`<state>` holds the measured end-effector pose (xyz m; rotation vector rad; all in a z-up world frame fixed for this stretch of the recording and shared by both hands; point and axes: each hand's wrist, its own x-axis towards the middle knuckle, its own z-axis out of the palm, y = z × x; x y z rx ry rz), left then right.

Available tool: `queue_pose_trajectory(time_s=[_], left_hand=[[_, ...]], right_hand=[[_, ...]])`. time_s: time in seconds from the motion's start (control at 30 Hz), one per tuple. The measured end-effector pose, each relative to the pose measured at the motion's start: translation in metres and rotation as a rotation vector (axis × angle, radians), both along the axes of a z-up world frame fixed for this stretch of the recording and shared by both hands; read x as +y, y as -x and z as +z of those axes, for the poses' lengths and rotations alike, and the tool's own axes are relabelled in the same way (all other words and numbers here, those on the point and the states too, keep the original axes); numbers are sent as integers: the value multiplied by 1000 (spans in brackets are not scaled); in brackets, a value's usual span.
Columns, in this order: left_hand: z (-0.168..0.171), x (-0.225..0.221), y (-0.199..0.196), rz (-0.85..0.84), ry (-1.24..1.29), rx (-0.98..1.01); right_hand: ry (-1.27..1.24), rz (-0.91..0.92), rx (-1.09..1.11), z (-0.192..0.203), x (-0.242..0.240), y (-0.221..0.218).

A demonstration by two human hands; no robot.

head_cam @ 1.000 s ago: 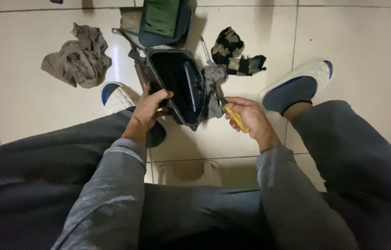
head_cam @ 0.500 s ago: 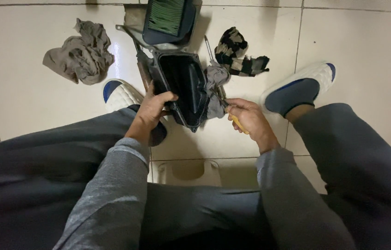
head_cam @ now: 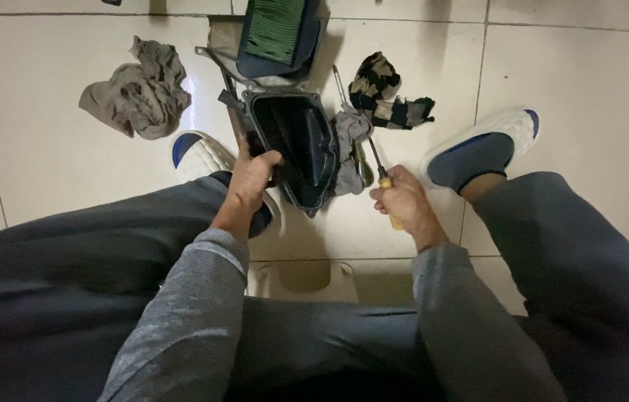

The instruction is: The person cleans the interior of a plastic air filter housing using a cloth, reaching into the corners and wiping the surfaces while holding a screwdriver.

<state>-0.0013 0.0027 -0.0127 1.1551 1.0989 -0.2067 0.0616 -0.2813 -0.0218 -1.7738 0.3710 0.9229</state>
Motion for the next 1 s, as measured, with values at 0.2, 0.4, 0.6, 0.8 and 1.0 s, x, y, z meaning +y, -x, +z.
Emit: queue_pose_trajectory(time_s=[0.2, 0.4, 0.6, 0.8, 1.0], left_hand=[[59, -3, -5, -206, 8, 1], [-62, 10, 24, -60, 60, 14], [-65, 3, 23, -82, 41, 58], [-45, -2, 21, -46, 117, 51], [-3, -8, 16, -58, 119, 48]], right_hand=[[625, 472, -92, -32, 25, 11], [710, 568, -136, -4, 45, 6], [550, 506, -236, -12, 39, 1], [661, 629, -226, -40, 37, 4], [269, -25, -109, 9, 31, -17]])
